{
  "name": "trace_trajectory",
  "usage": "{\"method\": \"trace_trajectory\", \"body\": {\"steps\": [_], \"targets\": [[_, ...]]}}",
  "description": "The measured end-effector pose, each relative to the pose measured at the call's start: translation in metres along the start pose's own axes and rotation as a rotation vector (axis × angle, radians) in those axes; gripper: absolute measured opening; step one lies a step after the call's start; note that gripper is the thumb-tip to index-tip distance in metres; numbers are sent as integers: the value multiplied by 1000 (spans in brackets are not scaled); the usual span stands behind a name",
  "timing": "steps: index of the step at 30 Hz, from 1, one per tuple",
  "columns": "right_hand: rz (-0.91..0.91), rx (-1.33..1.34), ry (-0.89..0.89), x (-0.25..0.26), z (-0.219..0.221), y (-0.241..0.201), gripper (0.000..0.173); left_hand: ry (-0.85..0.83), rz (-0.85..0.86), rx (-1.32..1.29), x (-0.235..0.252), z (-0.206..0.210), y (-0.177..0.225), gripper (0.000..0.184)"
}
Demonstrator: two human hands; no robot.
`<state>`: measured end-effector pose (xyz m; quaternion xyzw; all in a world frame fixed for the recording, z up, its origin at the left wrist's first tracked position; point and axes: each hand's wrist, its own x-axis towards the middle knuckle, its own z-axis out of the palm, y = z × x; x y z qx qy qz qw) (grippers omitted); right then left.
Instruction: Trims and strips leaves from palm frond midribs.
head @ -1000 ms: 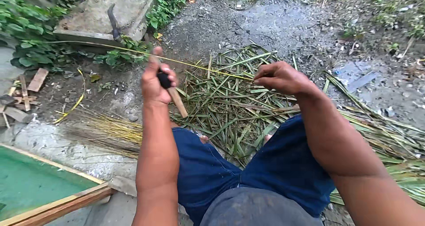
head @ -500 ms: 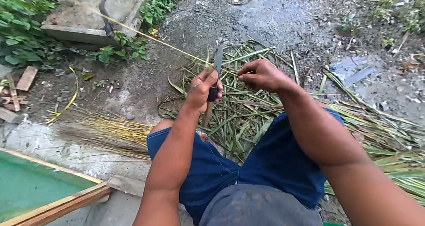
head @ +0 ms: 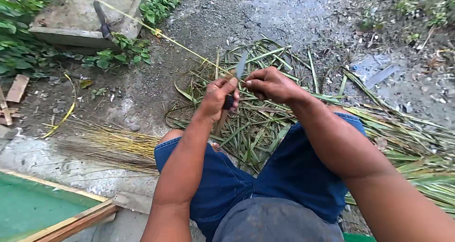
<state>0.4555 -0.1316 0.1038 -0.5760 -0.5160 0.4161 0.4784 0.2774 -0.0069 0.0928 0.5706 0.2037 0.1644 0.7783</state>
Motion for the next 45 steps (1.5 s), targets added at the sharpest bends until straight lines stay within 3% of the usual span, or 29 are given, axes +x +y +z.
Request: {"method": "trace_trajectory", "body": {"steps": [5,9,11,16,18,22,28,32,34,39,43,45], "targets": [[-12,-42,-38,-4,-3,-4,24,180,164,-120,2,-26,20,35],[-26,-94,-16,-2,-1,-3,23,45,3,-21,-6,-1,5,36],[-53,-153,-28,-5,-8,-3,23,34,37,-53,-3,-15,10,36],[-32,-184,-60,-12,-20,-6,23,313,292,-240,-3,-67,41,37],[8,-151,-52,-9,-14,-5,25,264,245,-139,-8,-48,31,35],[-7,-147,-43,-4,-3,-8,27,3,7,-5,-8,-2,2,37],[-39,-168,-82,-7,-9,-8,25,173,201,-160,0,-41,26,36],[-38,-167,-51,-4,-7,-6,25,35,6,-15,-10,-2,4,36],[-63,-207,-37,-4,-8,-6,23,-3,-11,-12,-6,-5,3,37],[-72,-230,-23,-8,-13,-5,21,182,182,-131,-2,-37,26,36],[-62,-215,-19,-5,-8,-5,22,13,-8,-6,-9,2,0,36],[-73,-209,-49,-7,-10,-6,24,-23,4,-16,-4,-5,1,37]]}}
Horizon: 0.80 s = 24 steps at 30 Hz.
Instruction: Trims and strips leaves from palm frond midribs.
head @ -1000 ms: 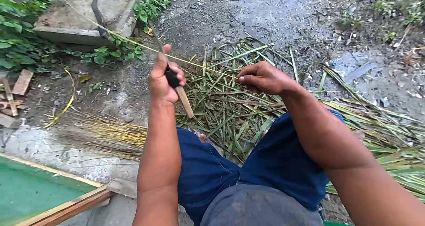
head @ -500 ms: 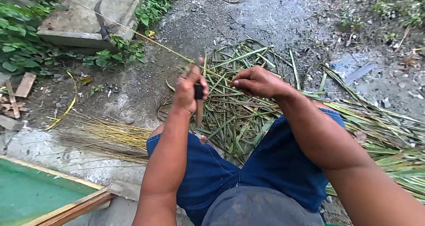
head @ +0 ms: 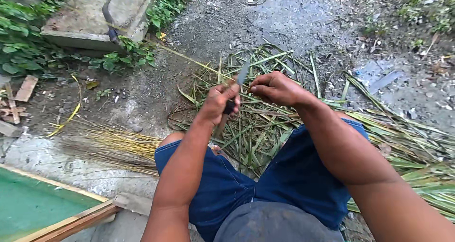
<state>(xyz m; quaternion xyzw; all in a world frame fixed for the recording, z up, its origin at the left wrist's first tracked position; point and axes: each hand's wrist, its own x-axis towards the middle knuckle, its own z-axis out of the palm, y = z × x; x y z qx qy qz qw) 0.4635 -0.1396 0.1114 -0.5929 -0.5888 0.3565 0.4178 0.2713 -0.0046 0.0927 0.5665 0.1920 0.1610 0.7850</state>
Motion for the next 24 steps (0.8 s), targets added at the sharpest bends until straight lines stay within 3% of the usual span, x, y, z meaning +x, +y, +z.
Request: {"method": "trace_trajectory", "body": {"steps": [4,6,10,13,17,20,22,24], "targets": [[-14,4,-64,-8,-8,1,25,228,240,-127,4,-50,34,37],[-7,3,-77,-8,-10,2,26,292,268,-164,1,-51,39,37],[50,27,-94,-5,-9,3,26,62,82,-43,-5,-14,12,36],[3,4,-142,-11,-17,7,26,44,137,-58,-1,-33,20,35],[39,-15,-139,-22,-34,14,25,370,369,-184,-8,-95,60,37],[127,21,-12,-30,-44,17,24,691,480,-357,-16,-126,66,35],[175,95,103,-29,-44,20,23,774,491,-419,-18,-125,63,37],[200,189,193,-25,-41,23,22,746,441,-319,-16,-104,58,39]]}}
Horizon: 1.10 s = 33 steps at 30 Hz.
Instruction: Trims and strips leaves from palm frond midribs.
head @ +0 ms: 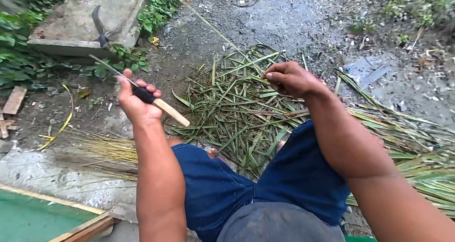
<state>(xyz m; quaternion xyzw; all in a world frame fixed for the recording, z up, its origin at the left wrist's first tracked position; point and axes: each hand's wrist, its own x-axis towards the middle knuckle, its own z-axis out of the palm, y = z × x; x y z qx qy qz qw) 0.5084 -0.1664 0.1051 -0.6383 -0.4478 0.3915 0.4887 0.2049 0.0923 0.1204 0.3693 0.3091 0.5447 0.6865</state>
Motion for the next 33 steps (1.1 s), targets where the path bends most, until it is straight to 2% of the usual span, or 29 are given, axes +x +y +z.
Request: {"method": "trace_trajectory", "body": {"steps": [2,4,7,10,13,16,20,23,25,27,28,30,31,33], "targets": [[10,99,81,6,9,1,22,-136,-46,162,-21,17,-13,40],[-53,236,165,14,19,5,20,-291,-110,266,-42,30,-32,39],[-161,356,269,23,30,8,17,-494,-306,350,-75,42,-58,35],[-207,436,311,29,39,7,15,-627,-487,383,-92,50,-82,34],[-231,508,331,31,46,7,12,-688,-628,357,-103,53,-99,37],[-264,533,323,34,53,8,8,-690,-676,243,-109,53,-110,40],[-258,485,273,36,71,13,10,-635,-614,78,-108,58,-116,39],[-183,531,236,37,87,17,8,-571,-567,14,-101,59,-114,35],[-72,503,135,32,89,13,16,-518,-526,37,-91,59,-111,34],[-11,263,-61,21,81,-1,28,-449,-480,84,-77,59,-108,32],[-48,105,-140,14,76,-9,29,-415,-466,106,-72,58,-106,32],[-266,-120,-174,-1,68,-22,27,-354,-446,136,-64,56,-101,32],[-407,-169,-107,-7,65,-25,26,-322,-437,142,-61,54,-99,31],[-601,-290,140,-8,57,-26,23,-266,-426,145,-57,52,-97,31]]}}
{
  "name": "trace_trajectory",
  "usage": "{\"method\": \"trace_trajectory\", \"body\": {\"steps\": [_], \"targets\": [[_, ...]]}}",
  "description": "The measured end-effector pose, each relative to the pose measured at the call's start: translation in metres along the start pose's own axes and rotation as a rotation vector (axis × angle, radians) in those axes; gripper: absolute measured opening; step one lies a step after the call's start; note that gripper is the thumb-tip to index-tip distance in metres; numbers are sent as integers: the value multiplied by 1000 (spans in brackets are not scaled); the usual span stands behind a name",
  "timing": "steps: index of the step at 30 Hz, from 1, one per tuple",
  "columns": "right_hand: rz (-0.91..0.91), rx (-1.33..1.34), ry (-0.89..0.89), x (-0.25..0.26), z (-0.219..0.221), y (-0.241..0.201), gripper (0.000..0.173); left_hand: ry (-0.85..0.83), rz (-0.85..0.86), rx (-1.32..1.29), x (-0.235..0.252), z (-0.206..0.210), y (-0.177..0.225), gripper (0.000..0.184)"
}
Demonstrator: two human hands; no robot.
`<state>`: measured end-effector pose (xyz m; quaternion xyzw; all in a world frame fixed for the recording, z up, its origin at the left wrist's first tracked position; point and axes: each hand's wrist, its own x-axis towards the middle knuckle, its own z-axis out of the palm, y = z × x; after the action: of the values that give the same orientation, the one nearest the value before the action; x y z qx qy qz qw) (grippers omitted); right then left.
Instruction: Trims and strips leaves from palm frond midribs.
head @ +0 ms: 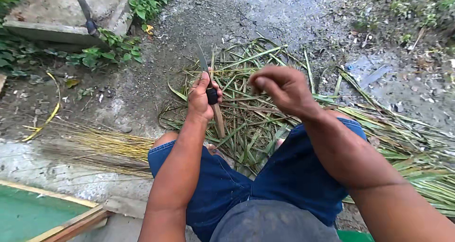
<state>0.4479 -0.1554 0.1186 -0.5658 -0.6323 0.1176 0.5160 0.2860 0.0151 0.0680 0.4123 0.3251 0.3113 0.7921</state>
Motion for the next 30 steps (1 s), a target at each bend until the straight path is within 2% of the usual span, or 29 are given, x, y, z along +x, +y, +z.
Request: {"method": "trace_trajectory", "body": {"steps": [2,4,5,7,10,13,16,20,23,26,30], "targets": [[16,-230,68,6,-10,10,30,23,28,-22,3,-2,1,32],[159,-339,33,10,-13,19,46,34,76,-35,7,-2,2,33],[231,-373,-7,12,-13,22,48,39,106,-32,9,-3,4,34],[334,-426,-141,13,-11,30,41,59,161,-8,13,-3,6,33],[382,-510,-338,12,-5,50,30,71,192,30,12,1,6,30],[377,-568,-413,14,3,53,32,51,183,48,9,4,1,30],[355,-473,-433,16,12,55,39,48,191,52,8,5,1,34],[372,-303,-430,16,16,53,29,57,204,39,6,4,5,34],[370,-261,-383,17,13,48,28,20,219,47,5,2,6,33],[369,-226,-368,17,13,43,29,-154,168,180,-4,5,-1,32],[355,-132,-374,16,11,36,29,-371,-29,293,-15,14,-12,35]]}}
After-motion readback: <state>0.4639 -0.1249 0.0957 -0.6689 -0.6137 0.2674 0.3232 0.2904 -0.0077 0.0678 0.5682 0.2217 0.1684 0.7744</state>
